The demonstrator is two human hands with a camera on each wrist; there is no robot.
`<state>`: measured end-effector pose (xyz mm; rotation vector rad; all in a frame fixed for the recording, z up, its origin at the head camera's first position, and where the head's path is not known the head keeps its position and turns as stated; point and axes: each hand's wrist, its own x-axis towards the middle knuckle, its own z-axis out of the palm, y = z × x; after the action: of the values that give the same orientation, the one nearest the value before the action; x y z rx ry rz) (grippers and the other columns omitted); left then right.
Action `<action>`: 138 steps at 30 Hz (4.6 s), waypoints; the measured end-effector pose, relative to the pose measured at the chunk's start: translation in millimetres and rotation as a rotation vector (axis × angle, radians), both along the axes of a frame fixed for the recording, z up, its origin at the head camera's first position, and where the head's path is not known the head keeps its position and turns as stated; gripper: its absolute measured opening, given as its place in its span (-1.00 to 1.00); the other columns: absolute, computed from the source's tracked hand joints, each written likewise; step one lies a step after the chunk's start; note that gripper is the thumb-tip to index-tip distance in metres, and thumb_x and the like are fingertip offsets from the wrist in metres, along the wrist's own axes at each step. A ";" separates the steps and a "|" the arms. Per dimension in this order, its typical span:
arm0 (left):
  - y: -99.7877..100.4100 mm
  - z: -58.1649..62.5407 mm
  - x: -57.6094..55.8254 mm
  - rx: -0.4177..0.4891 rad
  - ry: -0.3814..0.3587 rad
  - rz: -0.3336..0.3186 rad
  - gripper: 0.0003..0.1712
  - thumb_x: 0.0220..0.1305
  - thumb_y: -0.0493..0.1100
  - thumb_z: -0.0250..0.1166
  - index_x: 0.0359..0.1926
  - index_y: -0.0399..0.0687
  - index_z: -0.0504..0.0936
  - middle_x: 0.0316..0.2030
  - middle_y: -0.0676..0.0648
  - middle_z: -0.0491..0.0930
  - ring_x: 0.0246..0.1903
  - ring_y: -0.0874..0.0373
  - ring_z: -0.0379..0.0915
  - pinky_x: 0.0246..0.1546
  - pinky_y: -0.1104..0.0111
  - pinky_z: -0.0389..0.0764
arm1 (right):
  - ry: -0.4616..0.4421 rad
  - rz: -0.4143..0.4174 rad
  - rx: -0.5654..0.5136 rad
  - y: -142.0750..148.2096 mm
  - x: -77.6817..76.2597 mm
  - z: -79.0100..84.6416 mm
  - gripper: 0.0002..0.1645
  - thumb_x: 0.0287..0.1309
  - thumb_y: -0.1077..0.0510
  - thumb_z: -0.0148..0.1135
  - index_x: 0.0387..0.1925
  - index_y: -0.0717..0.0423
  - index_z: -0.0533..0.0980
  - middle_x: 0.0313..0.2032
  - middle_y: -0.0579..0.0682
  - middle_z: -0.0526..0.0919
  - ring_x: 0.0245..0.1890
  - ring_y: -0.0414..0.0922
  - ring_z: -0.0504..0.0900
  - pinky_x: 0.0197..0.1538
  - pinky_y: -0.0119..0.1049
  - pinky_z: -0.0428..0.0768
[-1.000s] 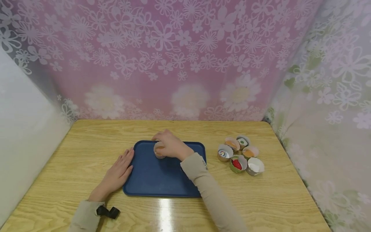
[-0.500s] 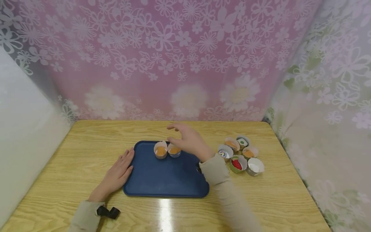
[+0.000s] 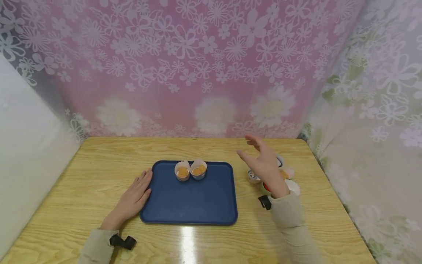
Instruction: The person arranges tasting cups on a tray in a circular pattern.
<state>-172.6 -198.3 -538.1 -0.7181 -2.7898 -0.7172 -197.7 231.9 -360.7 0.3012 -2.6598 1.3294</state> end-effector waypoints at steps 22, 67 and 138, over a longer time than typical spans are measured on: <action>0.1 -1.9 -0.1 0.005 0.010 -0.006 -0.31 0.53 -0.19 0.00 0.52 -0.36 -0.01 0.52 -0.29 -0.04 0.49 -0.23 -0.14 0.46 -0.04 -0.06 | -0.178 -0.302 0.148 132.3 53.2 -69.7 0.01 0.16 -0.11 0.43 0.38 0.46 0.23 0.22 0.45 0.42 0.17 0.31 0.42 0.18 0.18 0.43; 0.1 -3.3 -0.5 0.009 -0.013 0.000 -0.30 0.54 -0.18 -0.01 0.54 -0.33 -0.03 0.53 -0.26 -0.07 0.51 -0.20 -0.18 0.49 0.02 -0.14 | -0.244 -0.288 0.332 121.3 58.9 -40.7 -0.14 0.13 -0.14 0.43 0.16 0.47 0.40 0.01 0.46 0.53 -0.14 0.25 0.56 -0.40 -0.22 0.56; -0.3 -3.1 -1.4 0.023 0.021 -0.004 -0.32 0.53 -0.20 -0.01 0.52 -0.38 0.01 0.52 -0.29 -0.04 0.49 -0.25 -0.12 0.45 -0.07 -0.03 | -0.126 0.221 0.095 -159.9 11.5 -63.7 -0.41 -0.01 0.13 0.56 0.07 0.20 0.57 0.00 0.09 0.56 -0.08 0.03 0.52 -0.10 -0.09 0.59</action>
<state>-174.1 -198.6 -541.2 -0.7225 -2.7575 -0.7370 -186.2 72.0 -424.4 0.5564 -2.8700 1.3235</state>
